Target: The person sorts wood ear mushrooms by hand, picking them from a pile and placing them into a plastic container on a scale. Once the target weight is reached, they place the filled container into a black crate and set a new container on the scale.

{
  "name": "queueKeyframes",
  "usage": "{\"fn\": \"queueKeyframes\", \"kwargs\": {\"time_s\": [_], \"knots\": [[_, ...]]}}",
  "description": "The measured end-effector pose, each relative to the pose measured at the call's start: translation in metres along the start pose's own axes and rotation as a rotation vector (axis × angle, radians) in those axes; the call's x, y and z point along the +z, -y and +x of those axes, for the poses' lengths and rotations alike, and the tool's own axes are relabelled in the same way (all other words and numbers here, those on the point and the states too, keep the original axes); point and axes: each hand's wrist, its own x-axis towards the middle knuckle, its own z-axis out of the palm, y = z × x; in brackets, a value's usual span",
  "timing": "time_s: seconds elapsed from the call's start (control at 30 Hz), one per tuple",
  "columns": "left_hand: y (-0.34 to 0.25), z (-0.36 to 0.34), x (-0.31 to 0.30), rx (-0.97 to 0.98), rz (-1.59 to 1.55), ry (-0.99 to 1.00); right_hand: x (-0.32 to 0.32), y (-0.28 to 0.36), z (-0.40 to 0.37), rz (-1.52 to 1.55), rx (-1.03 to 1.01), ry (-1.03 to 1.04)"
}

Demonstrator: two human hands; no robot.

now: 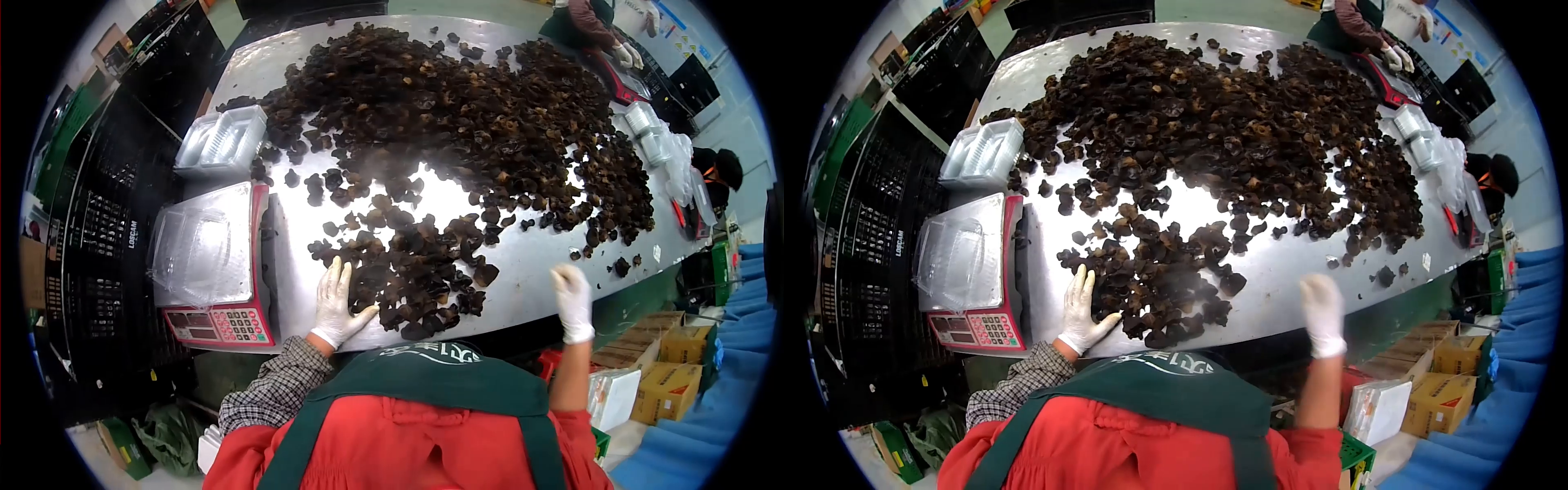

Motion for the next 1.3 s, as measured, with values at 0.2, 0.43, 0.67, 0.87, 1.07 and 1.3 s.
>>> {"fn": "queueKeyframes", "kwargs": {"time_s": [0.2,0.43,0.67,0.87,1.07,1.3], "knots": [[0.002,-0.003,0.004,-0.028,0.001,-0.084,0.184,0.165,0.054,0.062,-0.847,0.470],[0.002,-0.002,0.003,-0.063,0.005,-0.112,0.270,0.182,0.092,-0.457,-0.874,0.633],[0.001,-0.003,0.004,-0.044,0.013,-0.094,0.186,0.163,0.121,0.622,-0.138,0.515],[0.005,-0.005,0.004,-0.066,-0.064,-0.163,-0.003,0.028,0.061,0.186,-0.014,0.168],[-0.004,0.031,0.012,-0.074,0.038,-0.028,-0.067,-0.061,-0.026,-0.461,0.197,0.298],[-0.033,0.033,0.010,0.089,0.104,0.208,0.108,0.113,0.018,-0.035,-0.655,0.213]]}}
